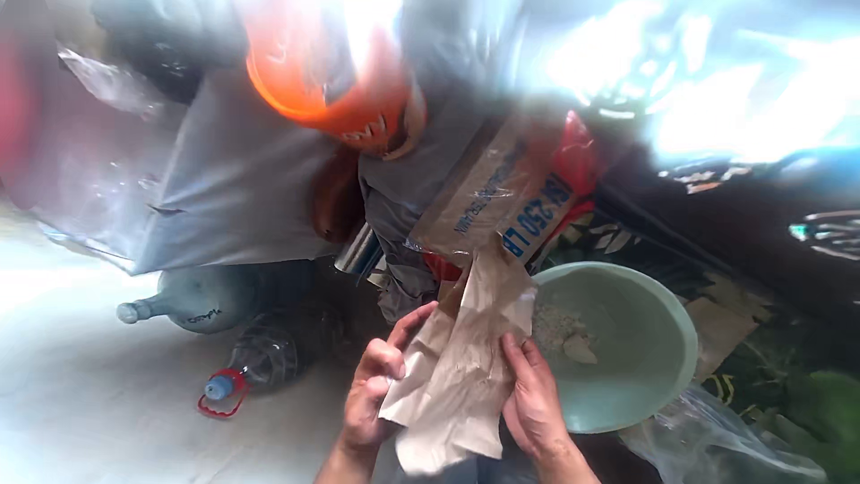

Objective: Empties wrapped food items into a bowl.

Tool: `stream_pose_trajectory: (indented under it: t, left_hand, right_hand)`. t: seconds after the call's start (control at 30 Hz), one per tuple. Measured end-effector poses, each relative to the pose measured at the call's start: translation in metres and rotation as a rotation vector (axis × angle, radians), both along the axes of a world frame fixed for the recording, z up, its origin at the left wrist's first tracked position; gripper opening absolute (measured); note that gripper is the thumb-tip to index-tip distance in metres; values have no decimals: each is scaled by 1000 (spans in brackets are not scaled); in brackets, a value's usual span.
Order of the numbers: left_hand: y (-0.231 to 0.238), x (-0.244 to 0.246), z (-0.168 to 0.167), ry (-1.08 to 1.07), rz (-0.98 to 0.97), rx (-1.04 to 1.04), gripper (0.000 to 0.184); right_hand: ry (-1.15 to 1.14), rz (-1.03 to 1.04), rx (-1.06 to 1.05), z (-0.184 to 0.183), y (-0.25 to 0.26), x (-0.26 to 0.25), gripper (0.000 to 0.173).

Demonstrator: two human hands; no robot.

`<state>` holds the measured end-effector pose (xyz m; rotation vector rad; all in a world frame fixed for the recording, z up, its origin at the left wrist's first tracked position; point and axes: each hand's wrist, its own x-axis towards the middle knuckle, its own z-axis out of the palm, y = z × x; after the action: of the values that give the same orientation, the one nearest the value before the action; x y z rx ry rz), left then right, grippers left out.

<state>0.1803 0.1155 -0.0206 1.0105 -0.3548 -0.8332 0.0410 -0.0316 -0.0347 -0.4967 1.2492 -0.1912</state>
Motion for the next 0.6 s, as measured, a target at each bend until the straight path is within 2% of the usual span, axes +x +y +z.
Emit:
stream_pose_trajectory:
  t: [0.07,0.1,0.17,0.2,0.23,0.27,0.33,0.37,0.4,0.43,0.5,0.6]
  left_hand:
    - [1,0,-11,56,39,58,22]
    - [3,1,-22,79,60,152,26]
    - [5,1,-58,79,124,434,32]
    - [5,-1,-84,38,156,620,28]
    - [5,-4,-113,-15,139,823,21]
    - [7,-7,-145,-73,72,992,27]
    - [2,-18,-191,-175,-50,1220,75]
    - [-4,-25,-202,-197,-72,1317,92]
    - [-13,-30,-208,-214,-93,1421,101]
    - [-19,-34,-212,-237,-100,1504,99]
    - [-25,-40,-218,-305,-60,1556,76]
    - [-22,-39,-220,-395,-75,1483,43]
  right_hand:
    - [51,-19,-143,-7,-5,9,28]
    - [79,-2,-253,-13,-11,13,31]
    - [152,85,-475,-28,-30,21,38]
    - [181,126,-564,-36,-43,28,40]
    - [188,156,-626,-44,-56,37,42]
    - [194,176,-677,-52,-69,48,44]
    - [208,232,-764,-71,-94,72,53]
    - [219,274,-791,-83,-105,81,59]
    - [218,317,-817,-97,-116,87,63]
    - [224,353,-849,-112,-126,91,69]
    - [301,444,-888,-131,-142,90,78]
    - [398,553,-954,-113,-143,74,62]
